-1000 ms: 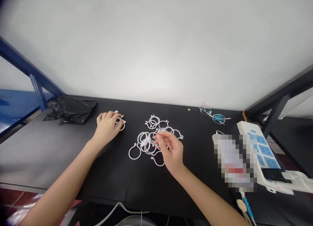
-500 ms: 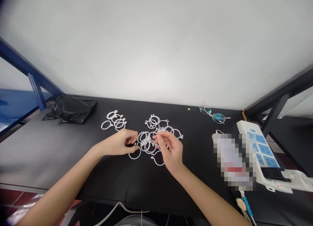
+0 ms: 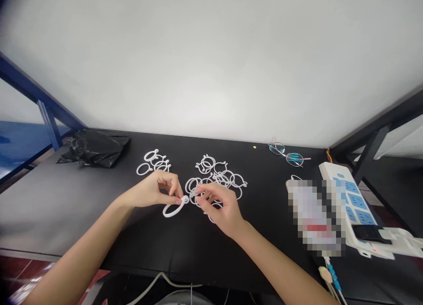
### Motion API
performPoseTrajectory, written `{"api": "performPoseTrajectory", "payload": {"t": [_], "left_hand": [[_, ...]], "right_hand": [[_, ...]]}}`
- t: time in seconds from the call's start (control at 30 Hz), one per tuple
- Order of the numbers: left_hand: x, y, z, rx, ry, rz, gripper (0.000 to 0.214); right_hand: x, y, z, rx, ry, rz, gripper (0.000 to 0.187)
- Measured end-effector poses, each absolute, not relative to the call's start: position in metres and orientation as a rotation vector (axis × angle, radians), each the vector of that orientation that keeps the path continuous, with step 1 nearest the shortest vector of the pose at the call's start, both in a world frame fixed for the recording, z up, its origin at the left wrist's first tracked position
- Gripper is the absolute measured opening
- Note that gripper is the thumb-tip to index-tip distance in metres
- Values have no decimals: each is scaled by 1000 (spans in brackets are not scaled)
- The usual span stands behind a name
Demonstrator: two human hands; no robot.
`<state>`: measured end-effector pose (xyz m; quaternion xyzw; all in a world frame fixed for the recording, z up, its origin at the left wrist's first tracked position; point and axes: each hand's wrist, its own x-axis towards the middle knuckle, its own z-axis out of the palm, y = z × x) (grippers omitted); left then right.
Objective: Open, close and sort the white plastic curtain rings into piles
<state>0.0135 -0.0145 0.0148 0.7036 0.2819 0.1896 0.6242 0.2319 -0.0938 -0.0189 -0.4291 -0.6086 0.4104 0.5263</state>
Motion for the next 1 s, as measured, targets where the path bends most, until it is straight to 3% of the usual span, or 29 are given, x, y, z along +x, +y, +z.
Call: {"api": "performPoseTrajectory", "payload": {"t": [0.17,0.4,0.57,0.83,1.0], "left_hand": [[27,-23,6,1564,644,490,27],[41,-30,1,1597,702,693,32],[53,-44,-10,2048,753,709,32],[54,-45,-14,2236,658,724,43],[53,-46,-12,2239,613,691,44]], "right_hand": [[227,-93,-20,-952,-1370,1291,15],[225,-92,-16,-1077,-1252,1130,10],[222,-97,-24,-1123,-1331,907,7],[221,-95,-17,-1030,-1243,1245,15],[220,-96,-19,-1011,-1235,1260,15]]}}
